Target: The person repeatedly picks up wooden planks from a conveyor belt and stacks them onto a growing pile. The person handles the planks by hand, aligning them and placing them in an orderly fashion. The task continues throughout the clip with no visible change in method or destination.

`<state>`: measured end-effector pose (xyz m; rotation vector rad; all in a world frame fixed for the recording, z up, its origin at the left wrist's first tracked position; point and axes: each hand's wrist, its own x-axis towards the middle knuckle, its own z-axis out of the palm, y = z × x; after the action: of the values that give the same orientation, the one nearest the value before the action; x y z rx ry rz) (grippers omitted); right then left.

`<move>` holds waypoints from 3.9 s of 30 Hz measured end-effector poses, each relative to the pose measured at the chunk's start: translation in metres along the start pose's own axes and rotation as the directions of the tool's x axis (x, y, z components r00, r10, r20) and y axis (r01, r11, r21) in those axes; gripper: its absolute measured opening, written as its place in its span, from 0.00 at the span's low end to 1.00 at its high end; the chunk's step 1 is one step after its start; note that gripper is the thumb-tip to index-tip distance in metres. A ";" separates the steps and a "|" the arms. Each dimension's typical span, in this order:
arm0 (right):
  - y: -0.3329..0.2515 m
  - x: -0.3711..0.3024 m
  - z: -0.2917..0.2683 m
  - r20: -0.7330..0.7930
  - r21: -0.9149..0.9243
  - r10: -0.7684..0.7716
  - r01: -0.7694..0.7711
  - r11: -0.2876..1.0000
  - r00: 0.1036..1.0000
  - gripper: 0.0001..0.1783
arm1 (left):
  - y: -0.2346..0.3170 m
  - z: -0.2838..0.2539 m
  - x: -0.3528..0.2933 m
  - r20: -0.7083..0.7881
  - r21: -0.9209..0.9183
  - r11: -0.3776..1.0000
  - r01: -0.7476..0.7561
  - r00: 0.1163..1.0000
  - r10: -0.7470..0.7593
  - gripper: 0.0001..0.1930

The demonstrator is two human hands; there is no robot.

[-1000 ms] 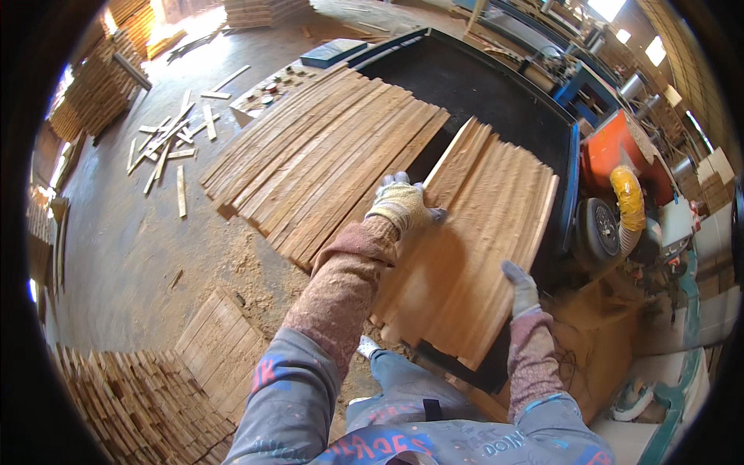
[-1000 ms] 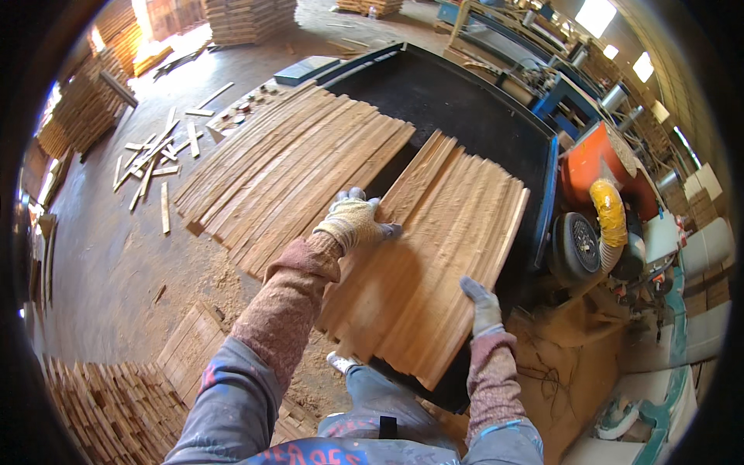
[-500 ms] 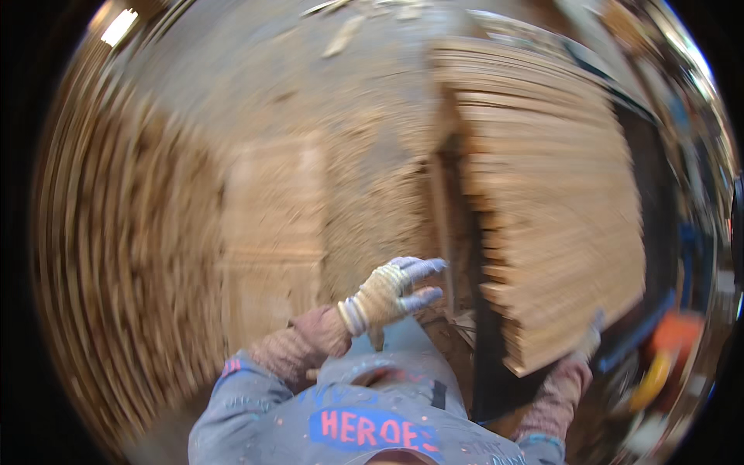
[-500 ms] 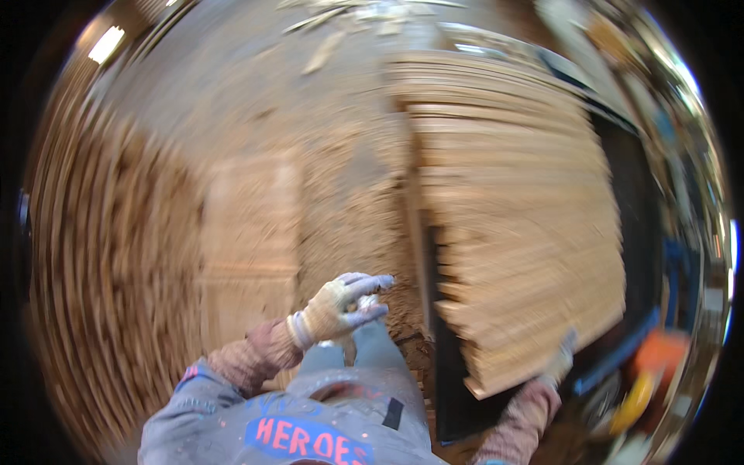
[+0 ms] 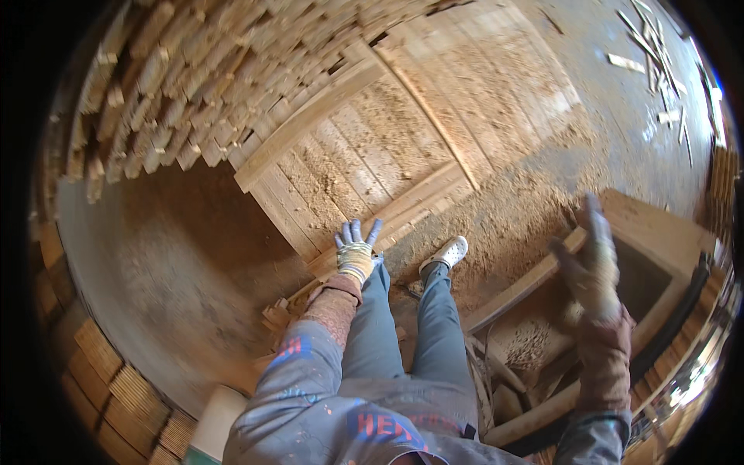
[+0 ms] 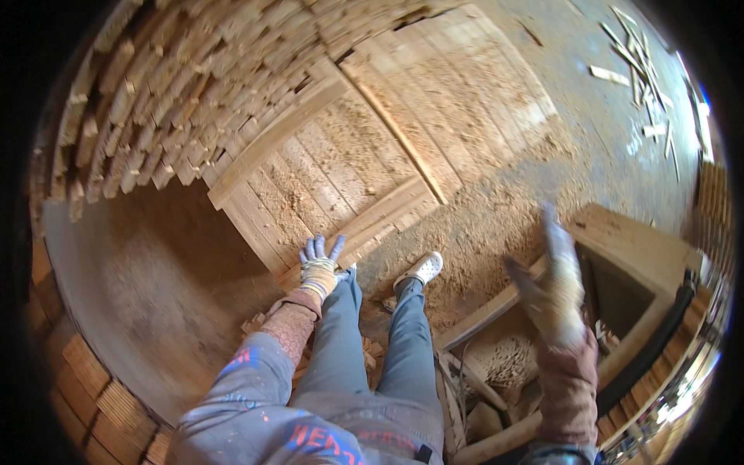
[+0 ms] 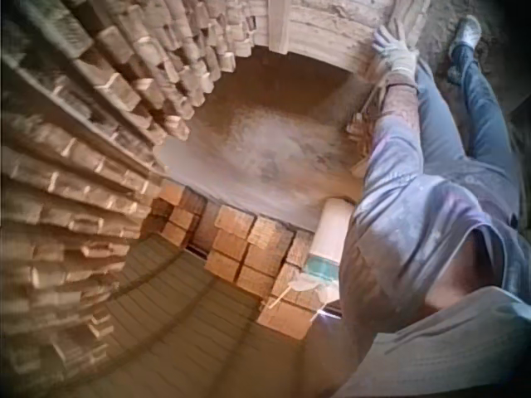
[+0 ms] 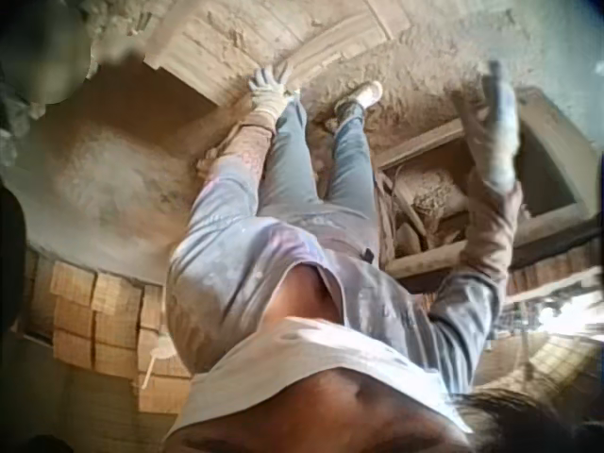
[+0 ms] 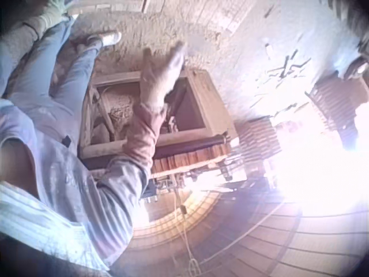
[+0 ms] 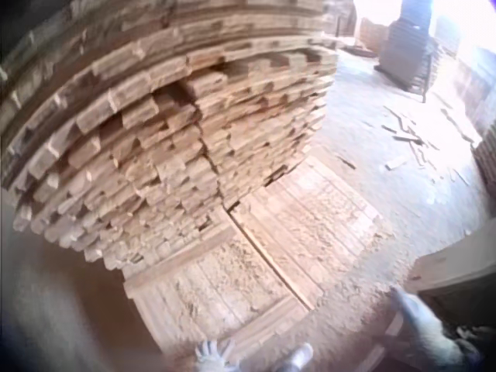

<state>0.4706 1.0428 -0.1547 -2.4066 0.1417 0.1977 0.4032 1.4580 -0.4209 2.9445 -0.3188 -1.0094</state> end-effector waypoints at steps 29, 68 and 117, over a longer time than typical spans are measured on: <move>0.047 0.230 0.366 0.115 -0.323 0.078 -0.037 0.946 0.990 0.58 | -0.150 0.069 0.009 0.073 -0.985 0.027 0.169 0.559 -0.826 0.48; -0.053 -0.077 -0.005 0.488 0.795 0.346 -0.572 0.204 0.801 0.50 | -0.168 -0.232 -0.230 0.638 -0.728 0.009 0.686 0.682 -0.358 0.41; -0.092 -0.768 -0.062 -0.137 0.826 0.808 0.385 0.413 -0.573 0.75 | 0.626 -0.127 -0.652 0.546 -0.420 -0.514 -0.748 -0.661 0.515 0.15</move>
<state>-0.2629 1.1068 0.0896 -0.4066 1.7677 -1.5440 -0.1399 0.9654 0.1228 0.4760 -2.6954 -1.2048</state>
